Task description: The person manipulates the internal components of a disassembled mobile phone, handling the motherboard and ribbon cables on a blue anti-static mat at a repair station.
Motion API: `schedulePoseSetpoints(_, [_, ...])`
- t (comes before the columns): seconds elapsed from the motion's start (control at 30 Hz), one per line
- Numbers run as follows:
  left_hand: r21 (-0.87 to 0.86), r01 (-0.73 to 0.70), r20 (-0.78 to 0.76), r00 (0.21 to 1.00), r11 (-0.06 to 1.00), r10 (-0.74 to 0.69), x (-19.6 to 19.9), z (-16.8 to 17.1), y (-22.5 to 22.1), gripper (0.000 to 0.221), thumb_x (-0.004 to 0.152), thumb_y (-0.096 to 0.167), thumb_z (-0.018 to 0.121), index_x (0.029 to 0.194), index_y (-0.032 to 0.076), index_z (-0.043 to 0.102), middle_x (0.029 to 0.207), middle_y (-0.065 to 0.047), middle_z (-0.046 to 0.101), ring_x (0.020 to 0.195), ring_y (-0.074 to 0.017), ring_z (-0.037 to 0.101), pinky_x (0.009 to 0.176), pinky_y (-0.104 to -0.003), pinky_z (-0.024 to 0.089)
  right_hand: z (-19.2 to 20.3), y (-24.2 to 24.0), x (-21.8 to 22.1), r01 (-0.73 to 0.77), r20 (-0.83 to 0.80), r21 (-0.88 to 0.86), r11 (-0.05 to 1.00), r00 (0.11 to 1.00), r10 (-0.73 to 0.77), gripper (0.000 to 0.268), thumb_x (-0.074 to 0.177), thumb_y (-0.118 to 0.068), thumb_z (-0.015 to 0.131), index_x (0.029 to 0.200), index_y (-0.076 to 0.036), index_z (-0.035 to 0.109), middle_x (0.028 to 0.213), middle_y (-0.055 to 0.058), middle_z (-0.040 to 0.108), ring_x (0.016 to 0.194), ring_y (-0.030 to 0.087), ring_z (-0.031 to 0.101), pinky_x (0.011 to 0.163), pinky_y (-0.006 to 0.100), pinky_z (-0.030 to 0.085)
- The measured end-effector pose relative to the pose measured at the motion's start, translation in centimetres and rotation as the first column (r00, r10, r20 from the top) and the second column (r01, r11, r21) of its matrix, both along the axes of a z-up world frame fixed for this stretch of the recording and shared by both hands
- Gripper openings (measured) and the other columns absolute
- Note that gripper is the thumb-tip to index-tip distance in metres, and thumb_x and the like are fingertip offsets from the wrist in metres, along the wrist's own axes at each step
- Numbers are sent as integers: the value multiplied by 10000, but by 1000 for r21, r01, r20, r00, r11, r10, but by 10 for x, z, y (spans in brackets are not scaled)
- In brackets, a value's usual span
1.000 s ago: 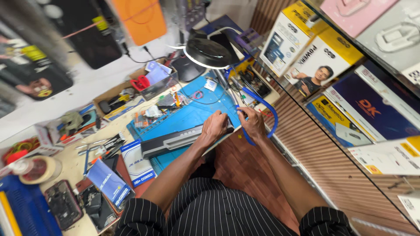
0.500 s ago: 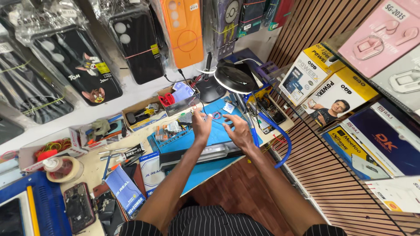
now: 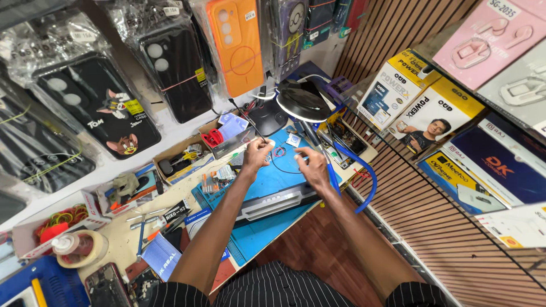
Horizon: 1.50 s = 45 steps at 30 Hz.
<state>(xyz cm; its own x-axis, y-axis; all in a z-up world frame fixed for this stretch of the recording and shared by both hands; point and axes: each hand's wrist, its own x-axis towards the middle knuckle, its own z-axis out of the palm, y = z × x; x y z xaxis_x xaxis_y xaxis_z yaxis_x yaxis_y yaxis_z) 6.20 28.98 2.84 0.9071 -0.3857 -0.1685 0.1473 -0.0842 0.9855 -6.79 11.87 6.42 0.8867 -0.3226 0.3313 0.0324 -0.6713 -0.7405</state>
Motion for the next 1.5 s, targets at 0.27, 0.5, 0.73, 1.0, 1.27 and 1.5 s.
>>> schedulePoseSetpoints(0.27, [541,336,-44,927,771,-373,-8,-5,-23,491,902,391,740,1106,-47,658,1003,-177,735,821,-265,754,614,-399,658,7,-57,12,336,128,-231,913,941,-313,202,999,-150,625,1132,-51,741,876,125,702,758,239,654,698,392,534])
schedulePoseSetpoints(0.5, [327,447,-27,885,833,-465,-20,7,-59,401,916,290,670,1123,-50,719,912,-144,787,616,-207,767,499,-330,631,22,-115,80,166,150,-386,907,982,-116,372,908,-168,694,1227,12,629,1224,269,638,1152,449,590,991,520,485])
schedulePoseSetpoints(0.73, [303,367,65,913,879,-403,-2,-5,-114,341,920,282,658,1091,8,766,909,-95,802,632,-162,762,490,-304,583,4,-157,164,268,180,-535,802,963,-202,536,856,-322,711,1232,45,604,1194,318,616,1136,526,564,945,621,418])
schedulePoseSetpoints(1.0, [393,247,162,930,886,-331,16,-68,-103,290,911,284,672,1028,40,778,781,-87,779,574,-178,753,495,-305,568,-18,-187,203,366,-52,214,906,930,-363,470,1129,-466,585,1259,-18,643,1245,246,664,1142,446,663,1015,537,509])
schedulePoseSetpoints(1.27, [472,170,13,980,865,-199,22,-107,-68,305,896,322,683,995,57,795,802,-81,776,586,-185,730,501,-381,578,-2,-174,183,243,-25,-446,861,959,-283,500,945,-332,726,1291,5,596,1261,301,540,1064,470,644,848,552,537])
schedulePoseSetpoints(1.5, [648,78,236,925,758,-297,23,-163,-60,442,834,430,763,1087,68,786,999,-236,754,980,-382,725,918,-454,560,1,-168,180,254,-1,-433,865,959,-282,541,936,-344,742,1355,-41,586,1275,297,551,1130,452,622,893,551,526])
